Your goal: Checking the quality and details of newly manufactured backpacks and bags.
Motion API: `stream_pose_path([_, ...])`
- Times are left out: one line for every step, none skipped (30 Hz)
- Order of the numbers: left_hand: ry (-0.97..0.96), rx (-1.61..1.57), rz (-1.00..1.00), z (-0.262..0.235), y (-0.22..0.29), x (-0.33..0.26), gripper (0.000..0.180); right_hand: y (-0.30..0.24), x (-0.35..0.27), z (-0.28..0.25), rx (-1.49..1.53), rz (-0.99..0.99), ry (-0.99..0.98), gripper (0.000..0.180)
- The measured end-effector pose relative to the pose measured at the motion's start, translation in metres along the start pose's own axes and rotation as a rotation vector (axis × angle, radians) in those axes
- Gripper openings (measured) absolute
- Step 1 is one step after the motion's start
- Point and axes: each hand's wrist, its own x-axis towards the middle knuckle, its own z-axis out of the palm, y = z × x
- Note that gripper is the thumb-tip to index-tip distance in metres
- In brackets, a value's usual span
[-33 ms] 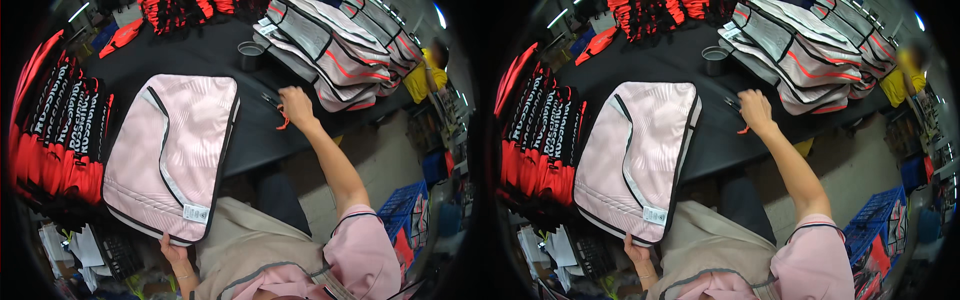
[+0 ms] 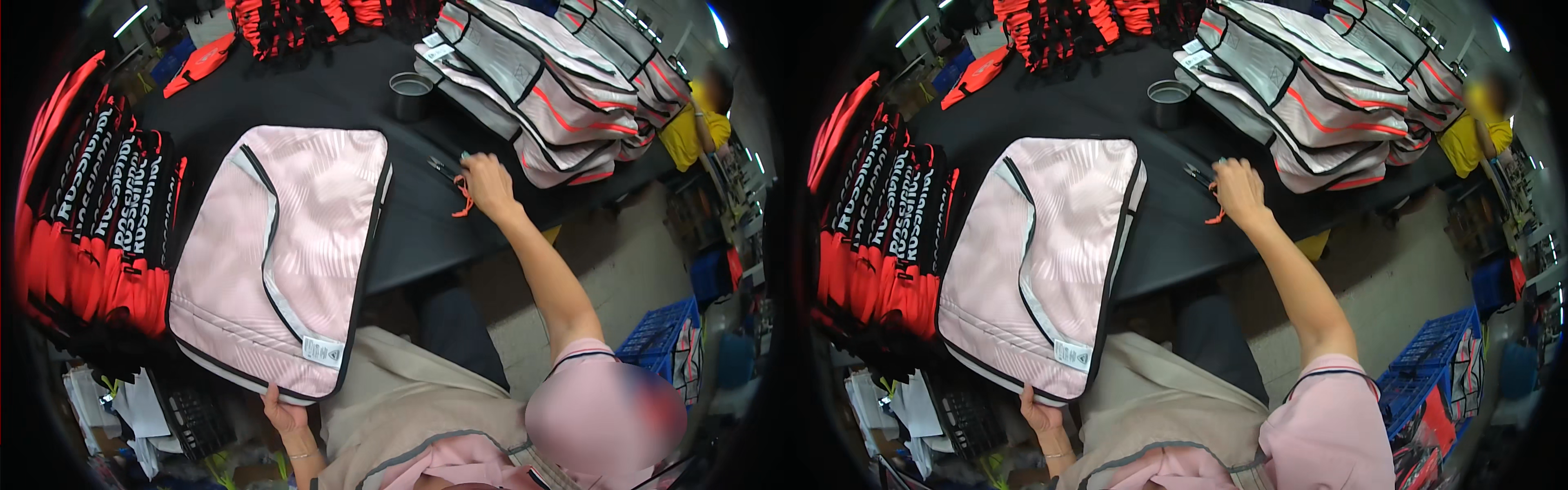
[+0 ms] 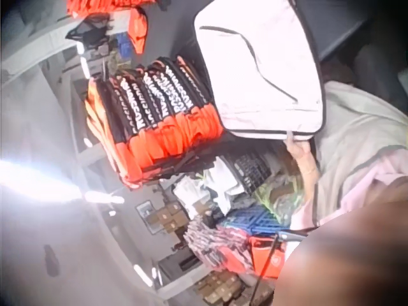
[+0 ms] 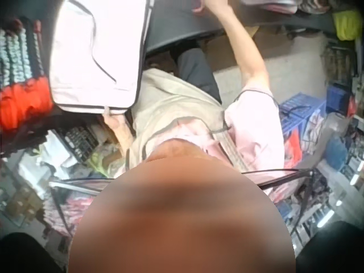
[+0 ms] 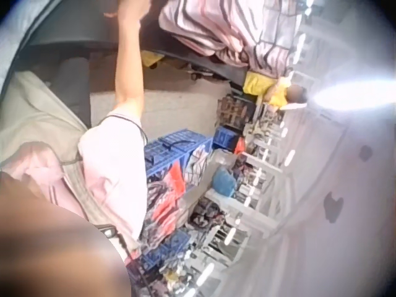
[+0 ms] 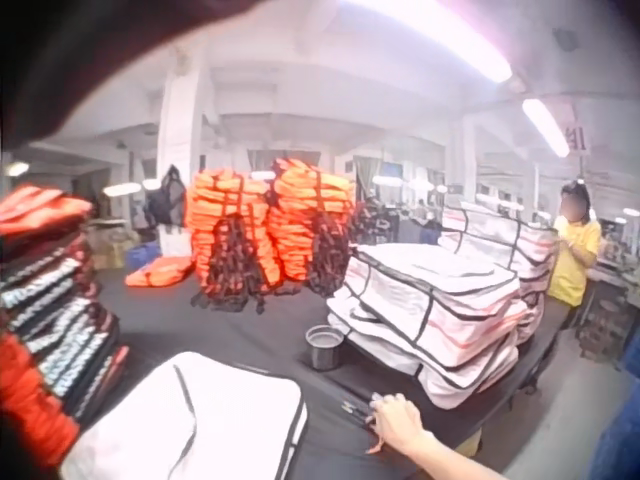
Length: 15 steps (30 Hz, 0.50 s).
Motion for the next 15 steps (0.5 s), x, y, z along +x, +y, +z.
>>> stream_pose_path([0.028,0.01,0.011,-0.003,0.001,0.001,0.057,0.006,-0.009,0.01,-0.003,0.039,-0.042,0.02])
stream_pose_path([0.024,0.007,0.014,-0.003,0.001,0.001,0.057,0.015,-0.014,0.019,-0.004,0.037,-0.036,0.02])
stream_pose_path([0.011,-0.003,0.003,-0.003,0.004,0.0,0.057,0.02,-0.018,0.024,-0.003,0.081,-0.064,0.022])
stream_pose_path([-0.004,-0.014,-0.01,-0.004,0.005,0.001,0.058,0.026,-0.019,0.029,-0.003,0.126,-0.091,0.023])
stream_pose_path([0.009,-0.02,-0.016,-0.008,0.005,0.004,0.057,0.033,-0.018,0.034,-0.008,0.132,-0.084,0.023])
stream_pose_path([-0.001,-0.021,-0.025,-0.002,0.004,0.003,0.057,0.035,-0.017,0.032,-0.006,0.146,-0.083,0.024])
stream_pose_path([0.002,-0.02,-0.037,0.007,0.005,0.001,0.058,0.038,-0.017,0.029,-0.006,0.163,-0.08,0.024])
stream_pose_path([0.002,-0.019,-0.052,0.014,0.004,0.002,0.058,0.04,-0.02,0.026,-0.022,0.115,-0.032,0.022])
stream_pose_path([-0.005,-0.013,-0.058,0.009,0.002,0.004,0.06,0.038,-0.017,0.019,-0.006,0.062,0.024,0.019])
stream_pose_path([0.017,-0.015,-0.087,0.01,-0.001,0.006,0.061,0.036,-0.014,0.014,0.001,0.016,0.08,0.016])
stream_pose_path([0.058,-0.038,-0.107,0.017,-0.002,0.005,0.065,0.031,-0.009,0.006,-0.017,-0.051,0.097,0.014])
stream_pose_path([0.097,-0.059,-0.127,0.02,-0.001,0.004,0.069,0.021,0.0,0.001,-0.038,-0.116,0.113,0.012])
stream_pose_path([0.05,-0.062,-0.142,-0.009,0.006,0.011,0.067,0.008,0.013,0.002,-0.089,-0.249,0.225,0.012])
stream_pose_path([0.005,-0.069,-0.162,-0.03,0.01,0.021,0.066,0.002,0.027,0.011,-0.138,-0.341,0.277,0.011])
stream_pose_path([-0.025,-0.063,-0.198,-0.006,0.006,0.018,0.066,-0.001,0.037,0.016,-0.225,-0.368,0.297,0.013])
